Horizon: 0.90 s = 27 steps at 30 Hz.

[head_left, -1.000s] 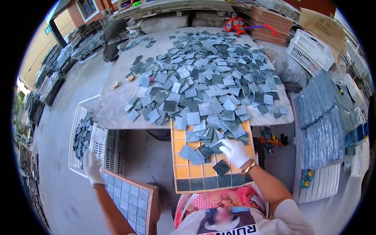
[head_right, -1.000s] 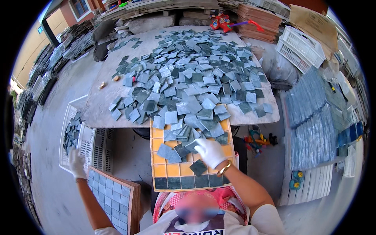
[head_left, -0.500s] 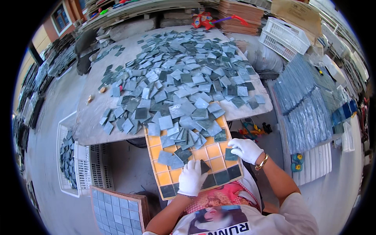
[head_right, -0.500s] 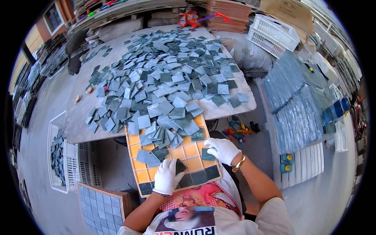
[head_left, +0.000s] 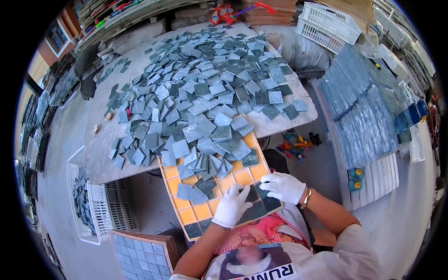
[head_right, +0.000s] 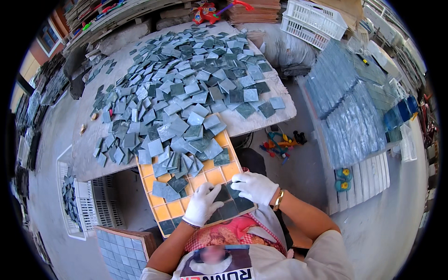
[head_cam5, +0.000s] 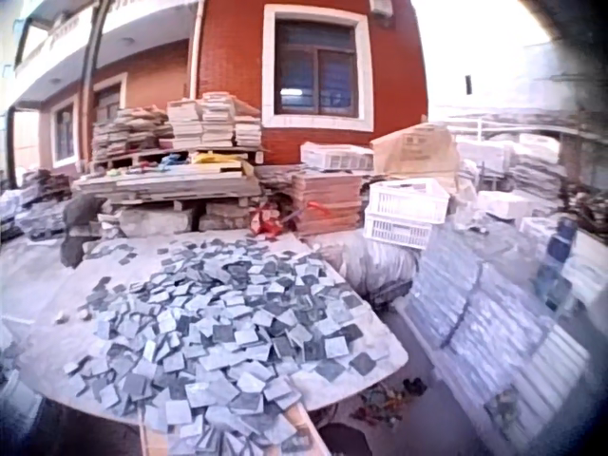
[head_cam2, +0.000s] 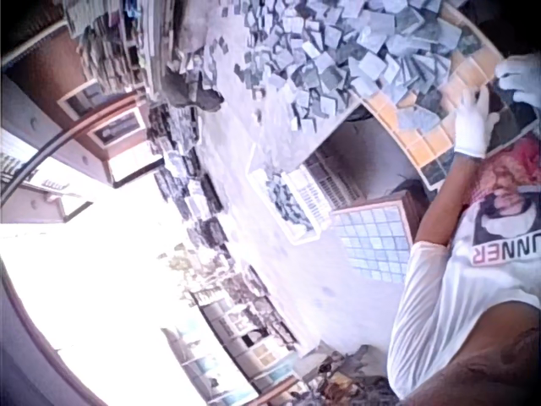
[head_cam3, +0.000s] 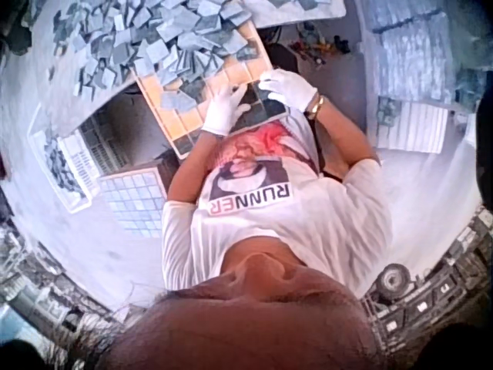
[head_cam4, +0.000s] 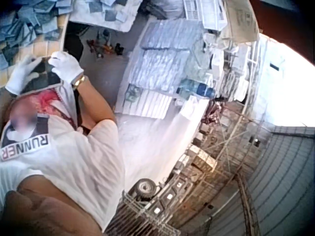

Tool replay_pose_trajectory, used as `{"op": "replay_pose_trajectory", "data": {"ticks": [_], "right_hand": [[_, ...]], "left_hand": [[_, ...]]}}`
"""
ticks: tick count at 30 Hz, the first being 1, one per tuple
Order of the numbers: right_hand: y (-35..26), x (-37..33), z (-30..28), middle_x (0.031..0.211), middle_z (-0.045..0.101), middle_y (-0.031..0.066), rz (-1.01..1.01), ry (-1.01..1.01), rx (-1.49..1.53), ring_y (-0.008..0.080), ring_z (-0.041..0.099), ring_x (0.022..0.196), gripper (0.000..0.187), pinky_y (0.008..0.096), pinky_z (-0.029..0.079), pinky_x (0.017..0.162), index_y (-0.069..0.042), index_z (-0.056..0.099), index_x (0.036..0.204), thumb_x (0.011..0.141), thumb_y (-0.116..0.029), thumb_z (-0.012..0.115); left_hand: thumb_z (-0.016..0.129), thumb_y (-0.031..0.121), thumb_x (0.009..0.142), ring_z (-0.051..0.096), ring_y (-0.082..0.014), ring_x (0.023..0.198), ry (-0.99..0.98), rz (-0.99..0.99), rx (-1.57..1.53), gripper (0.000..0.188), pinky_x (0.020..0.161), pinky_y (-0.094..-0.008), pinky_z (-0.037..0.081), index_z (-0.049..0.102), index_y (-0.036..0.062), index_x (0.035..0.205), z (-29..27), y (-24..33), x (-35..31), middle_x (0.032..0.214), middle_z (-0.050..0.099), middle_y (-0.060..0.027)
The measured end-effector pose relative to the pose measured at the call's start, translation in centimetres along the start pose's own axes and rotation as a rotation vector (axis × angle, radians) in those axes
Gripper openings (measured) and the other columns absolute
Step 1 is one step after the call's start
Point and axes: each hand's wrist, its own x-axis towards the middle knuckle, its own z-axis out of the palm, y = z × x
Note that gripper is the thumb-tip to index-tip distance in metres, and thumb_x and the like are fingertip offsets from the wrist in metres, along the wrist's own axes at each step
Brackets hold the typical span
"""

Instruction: The person places small square tiles one by one onto a gridded backing sheet, filling the grid from a large pile on the table. The person completes one sheet, flips it over, and then begins filling a second sheet in the same manner.

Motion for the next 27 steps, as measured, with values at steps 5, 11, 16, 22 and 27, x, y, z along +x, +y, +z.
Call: {"op": "replay_pose_trajectory", "data": {"ticks": [5,11,16,22,27], "right_hand": [[-0.7,-0.2,-0.4,0.112,0.053,0.0082,0.137,-0.049,-0.012,0.0269,0.059,0.094,0.036,0.0361,0.049,0.082,-0.008,0.057,0.105,0.075,-0.020,0.070],[-3.0,-1.7,-0.3,0.122,0.047,0.0147,0.442,0.150,-0.030,0.0332,0.055,0.102,0.075,0.0404,0.048,0.086,-0.010,0.047,0.126,0.064,-0.038,0.079],[-4.0,-0.1,1.9,0.131,0.039,0.0185,0.421,0.234,-0.224,0.0365,0.053,0.101,0.090,0.0434,0.047,0.086,-0.010,0.037,0.134,0.062,-0.042,0.080],[-2.8,-1.0,3.2,0.128,0.045,0.0203,0.614,0.217,0.059,0.0391,0.052,0.106,0.087,0.0438,0.046,0.088,-0.008,0.033,0.136,0.068,-0.041,0.077],[-2.4,-0.2,1.8,0.117,0.054,0.0223,0.872,0.159,0.356,0.0422,0.054,0.105,0.088,0.0443,0.048,0.087,-0.007,0.027,0.139,0.072,-0.039,0.075]], "left_hand": [[0.077,0.026,0.067,0.052,-0.0344,0.101,0.000,-0.035,0.064,0.067,0.087,-0.0410,0.045,0.053,0.0044,0.125,0.3,0.6,-0.4,0.116,0.050,-0.0163],[0.067,0.052,0.070,0.029,-0.0363,0.135,-0.075,0.093,0.331,0.087,0.110,-0.0571,0.016,0.042,0.0010,0.137,0.5,1.1,-3.2,0.145,0.034,-0.0184],[0.061,0.058,0.074,0.024,-0.0348,0.139,-0.073,0.053,0.542,0.093,0.112,-0.0575,0.010,0.035,-0.0015,0.140,2.3,1.4,-2.2,0.147,0.032,-0.0197],[0.061,0.061,0.072,0.026,-0.0373,0.138,-0.089,0.022,0.383,0.096,0.112,-0.0576,0.010,0.036,-0.0029,0.139,1.9,1.6,-2.8,0.146,0.031,-0.0249],[0.065,0.058,0.070,0.026,-0.0328,0.139,-0.066,0.008,0.423,0.094,0.111,-0.0574,0.014,0.039,0.0006,0.139,2.5,1.7,-2.6,0.147,0.032,-0.0201]]}}
